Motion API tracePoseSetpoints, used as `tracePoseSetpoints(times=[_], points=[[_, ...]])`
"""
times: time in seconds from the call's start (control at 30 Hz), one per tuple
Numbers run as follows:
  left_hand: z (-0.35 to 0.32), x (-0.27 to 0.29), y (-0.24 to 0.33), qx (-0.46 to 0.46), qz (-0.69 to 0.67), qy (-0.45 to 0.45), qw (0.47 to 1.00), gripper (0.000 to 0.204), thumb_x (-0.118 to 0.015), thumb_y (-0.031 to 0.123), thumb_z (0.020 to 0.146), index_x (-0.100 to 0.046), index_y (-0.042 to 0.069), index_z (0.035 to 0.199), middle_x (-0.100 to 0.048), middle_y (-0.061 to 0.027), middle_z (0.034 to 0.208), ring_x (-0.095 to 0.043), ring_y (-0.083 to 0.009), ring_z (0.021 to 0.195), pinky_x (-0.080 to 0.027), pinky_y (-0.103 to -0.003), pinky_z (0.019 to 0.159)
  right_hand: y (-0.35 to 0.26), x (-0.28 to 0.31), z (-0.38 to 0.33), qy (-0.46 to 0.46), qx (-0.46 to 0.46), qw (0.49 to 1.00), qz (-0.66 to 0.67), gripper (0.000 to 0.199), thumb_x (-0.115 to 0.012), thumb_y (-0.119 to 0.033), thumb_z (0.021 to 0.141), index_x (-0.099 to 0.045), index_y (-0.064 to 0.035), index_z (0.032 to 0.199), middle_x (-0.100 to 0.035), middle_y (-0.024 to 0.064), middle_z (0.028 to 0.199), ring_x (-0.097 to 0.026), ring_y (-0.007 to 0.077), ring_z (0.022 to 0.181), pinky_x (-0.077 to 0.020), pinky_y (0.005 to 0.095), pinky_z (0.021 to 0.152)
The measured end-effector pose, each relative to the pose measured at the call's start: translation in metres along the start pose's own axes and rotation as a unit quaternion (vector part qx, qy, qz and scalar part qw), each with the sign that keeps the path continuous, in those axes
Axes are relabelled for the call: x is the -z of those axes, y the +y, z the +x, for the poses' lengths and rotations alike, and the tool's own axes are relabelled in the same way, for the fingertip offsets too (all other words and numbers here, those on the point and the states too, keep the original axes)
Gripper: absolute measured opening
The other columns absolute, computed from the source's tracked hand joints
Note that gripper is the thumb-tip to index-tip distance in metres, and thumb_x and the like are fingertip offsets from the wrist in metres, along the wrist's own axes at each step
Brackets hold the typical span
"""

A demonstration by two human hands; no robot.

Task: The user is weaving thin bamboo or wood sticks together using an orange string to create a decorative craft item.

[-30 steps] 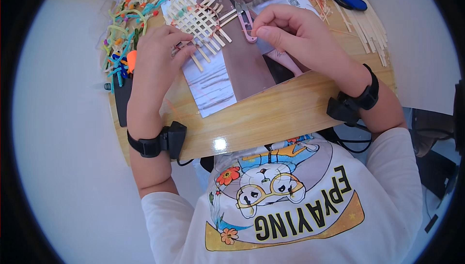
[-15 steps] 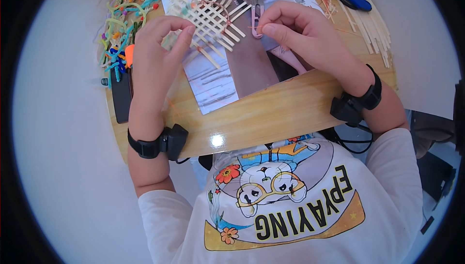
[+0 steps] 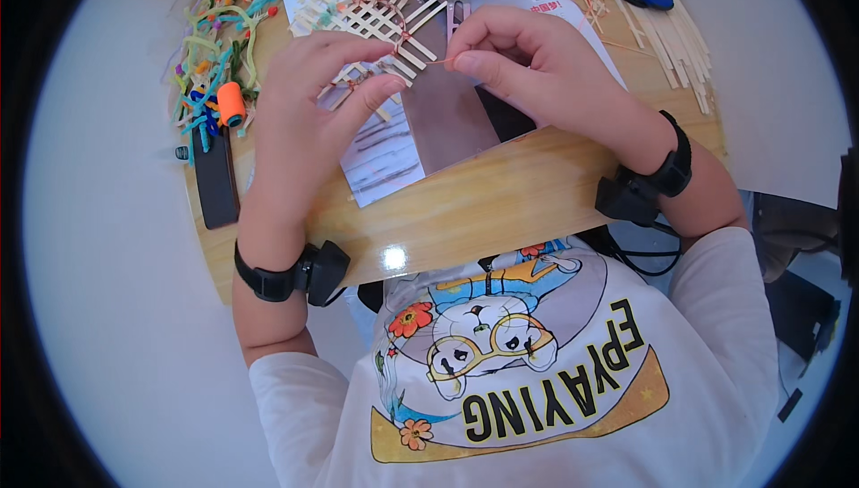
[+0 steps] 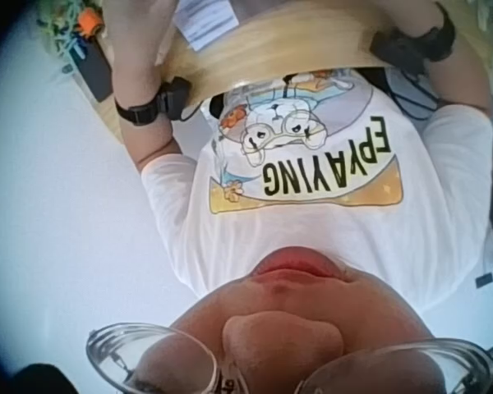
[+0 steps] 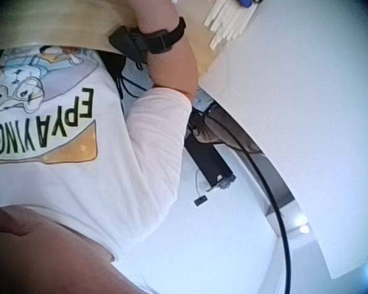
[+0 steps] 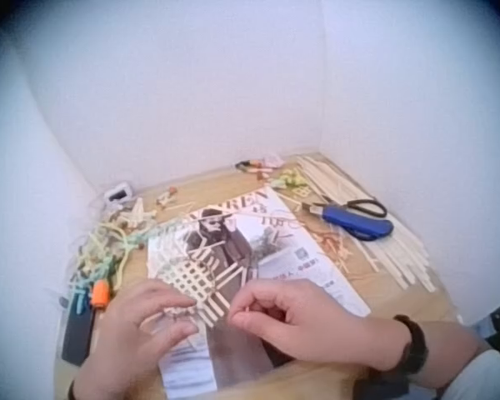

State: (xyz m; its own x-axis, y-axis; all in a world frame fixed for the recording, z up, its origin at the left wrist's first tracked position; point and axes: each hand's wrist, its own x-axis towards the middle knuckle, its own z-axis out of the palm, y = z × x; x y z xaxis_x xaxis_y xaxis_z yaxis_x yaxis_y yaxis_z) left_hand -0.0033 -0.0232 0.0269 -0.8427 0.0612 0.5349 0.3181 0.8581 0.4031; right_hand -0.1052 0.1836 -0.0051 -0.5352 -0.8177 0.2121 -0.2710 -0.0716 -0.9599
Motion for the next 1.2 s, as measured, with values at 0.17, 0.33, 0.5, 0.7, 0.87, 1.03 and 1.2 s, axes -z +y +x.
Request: tracePoseSetpoints(times=[0.17, 0.33, 0.5, 0.7, 0.87, 1.03, 1.2], points=[[0.021, 0.039, -0.013, 0.102, -0.027, 0.053, 0.993, 0.016, -0.065, 0.013, 0.080, -0.066, 0.003, 0.092, -0.063, -0.0032, 0.085, -0.054, -0.0126, 0.076, -0.042, -0.024, 0.073, -0.002, 0.018, -0.004, 0.040, 0.012, 0.999, -0.023, 0.009, -0.054, -0.010, 0.089, -0.058, -0.0038, 0.094, -0.060, -0.0006, 0.091, -0.049, 0.0007, 0.070, -0.0393, 0.0150, 0.059], [-0.001, 0.059, -0.015, 0.155, 0.042, 0.001, 0.987, 0.014, -0.060, 0.009, 0.083, -0.065, 0.002, 0.093, -0.060, -0.0002, 0.080, -0.048, -0.0094, 0.070, -0.041, -0.022, 0.067, -0.015, 0.035, -0.016, 0.097, -0.013, 0.994, -0.054, 0.009, -0.054, -0.010, 0.088, -0.059, -0.0039, 0.093, -0.060, -0.0025, 0.089, -0.040, 0.0000, 0.060, -0.0350, 0.0146, 0.055], [-0.026, 0.048, -0.009, 0.206, 0.014, -0.102, 0.973, 0.014, -0.061, 0.004, 0.081, -0.063, 0.000, 0.095, -0.060, -0.0021, 0.084, -0.053, -0.0097, 0.079, -0.041, -0.022, 0.072, -0.018, 0.042, -0.022, 0.102, 0.001, 0.993, -0.063, 0.010, -0.054, -0.012, 0.089, -0.059, -0.0035, 0.093, -0.059, -0.0026, 0.088, -0.039, -0.0001, 0.060, -0.0328, 0.0142, 0.053], [-0.021, 0.022, 0.006, 0.055, 0.017, -0.117, 0.992, 0.023, -0.065, -0.001, 0.074, -0.063, 0.001, 0.096, -0.060, -0.0070, 0.100, -0.055, -0.0176, 0.080, -0.045, -0.026, 0.072, -0.026, 0.038, -0.018, 0.071, -0.020, 0.997, -0.029, 0.013, -0.053, -0.011, 0.089, -0.057, -0.0019, 0.097, -0.056, -0.0019, 0.082, -0.039, 0.0006, 0.060, -0.0315, 0.0129, 0.055], [-0.003, 0.008, 0.026, 0.017, -0.019, -0.182, 0.983, 0.045, -0.069, 0.008, 0.073, -0.055, 0.004, 0.115, -0.057, -0.0082, 0.113, -0.055, -0.0191, 0.089, -0.045, -0.028, 0.076, -0.055, 0.030, 0.011, 0.068, 0.007, 0.992, 0.110, 0.011, -0.054, -0.011, 0.089, -0.057, -0.0005, 0.094, -0.055, -0.0019, 0.070, -0.046, 0.0021, 0.058, -0.0368, 0.0158, 0.051], [0.024, -0.025, 0.049, 0.005, -0.180, -0.137, 0.974, 0.065, -0.070, 0.027, 0.076, -0.041, -0.001, 0.128, -0.051, -0.0073, 0.123, -0.051, -0.0159, 0.098, -0.041, -0.030, 0.082, -0.106, 0.019, 0.025, 0.069, 0.050, 0.990, 0.112, 0.016, -0.052, -0.016, 0.091, -0.057, -0.0012, 0.097, -0.050, -0.0037, 0.064, -0.040, 0.0016, 0.051, -0.0323, 0.0147, 0.046], [0.028, 0.000, 0.066, 0.172, -0.557, -0.177, 0.793, 0.045, -0.055, 0.027, 0.089, -0.043, -0.002, 0.121, -0.049, 0.0009, 0.066, -0.047, -0.0094, 0.058, -0.041, -0.025, 0.058, -0.106, 0.029, 0.039, 0.048, 0.159, 0.977, 0.132, 0.018, -0.050, -0.018, 0.092, -0.056, -0.0021, 0.098, -0.046, -0.0049, 0.060, -0.036, 0.0012, 0.048, -0.0294, 0.0147, 0.043]])
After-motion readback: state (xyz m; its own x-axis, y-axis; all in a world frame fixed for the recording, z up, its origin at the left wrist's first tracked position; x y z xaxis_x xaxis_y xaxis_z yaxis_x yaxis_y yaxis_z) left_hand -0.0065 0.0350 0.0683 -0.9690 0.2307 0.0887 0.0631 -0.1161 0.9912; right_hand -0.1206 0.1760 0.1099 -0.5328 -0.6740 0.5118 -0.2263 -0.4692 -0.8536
